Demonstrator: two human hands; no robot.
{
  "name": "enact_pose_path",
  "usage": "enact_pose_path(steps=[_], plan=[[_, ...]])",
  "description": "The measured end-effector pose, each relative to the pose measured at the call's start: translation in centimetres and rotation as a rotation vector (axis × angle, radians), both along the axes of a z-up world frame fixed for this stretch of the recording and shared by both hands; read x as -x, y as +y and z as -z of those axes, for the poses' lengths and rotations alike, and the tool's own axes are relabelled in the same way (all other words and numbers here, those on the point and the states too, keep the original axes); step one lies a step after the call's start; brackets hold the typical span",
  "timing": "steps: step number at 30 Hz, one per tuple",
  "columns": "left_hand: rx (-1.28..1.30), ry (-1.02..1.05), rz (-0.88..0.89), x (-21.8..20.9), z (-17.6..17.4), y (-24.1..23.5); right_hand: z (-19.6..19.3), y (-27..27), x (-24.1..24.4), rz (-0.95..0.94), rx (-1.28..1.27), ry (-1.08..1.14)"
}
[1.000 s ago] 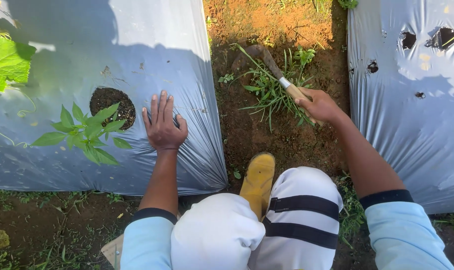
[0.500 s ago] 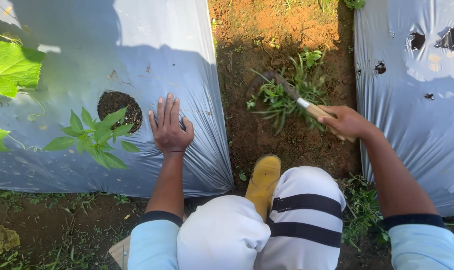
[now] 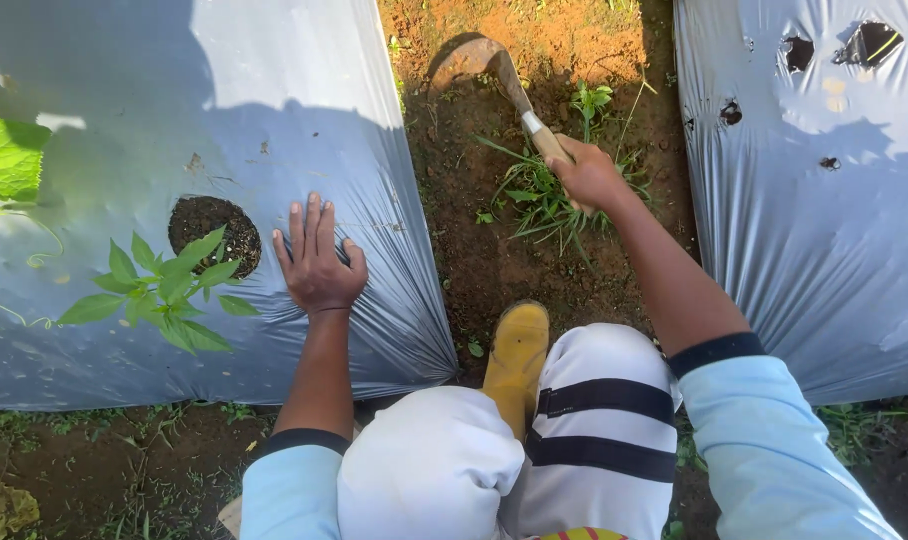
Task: Clearing grass and weeds from the soil between plastic-covered plant rows using a hand sickle.
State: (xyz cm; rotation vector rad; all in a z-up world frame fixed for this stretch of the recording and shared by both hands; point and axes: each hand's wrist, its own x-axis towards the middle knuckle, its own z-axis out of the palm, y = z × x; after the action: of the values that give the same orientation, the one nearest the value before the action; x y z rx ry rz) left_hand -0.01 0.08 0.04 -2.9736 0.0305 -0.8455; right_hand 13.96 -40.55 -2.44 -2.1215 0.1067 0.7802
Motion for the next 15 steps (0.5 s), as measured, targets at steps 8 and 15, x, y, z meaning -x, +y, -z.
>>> enact_pose_path(steps=[8, 15], plan=[[0.005, -0.014, -0.010, -0.2, 0.0, -0.1, -0.1, -0.2, -0.2, 0.011, -0.010, -0.025], [-0.010, -0.020, -0.005, 0.0, 0.0, 0.1, -5.6, -5.8, 6.0, -0.009, 0.046, 0.126]])
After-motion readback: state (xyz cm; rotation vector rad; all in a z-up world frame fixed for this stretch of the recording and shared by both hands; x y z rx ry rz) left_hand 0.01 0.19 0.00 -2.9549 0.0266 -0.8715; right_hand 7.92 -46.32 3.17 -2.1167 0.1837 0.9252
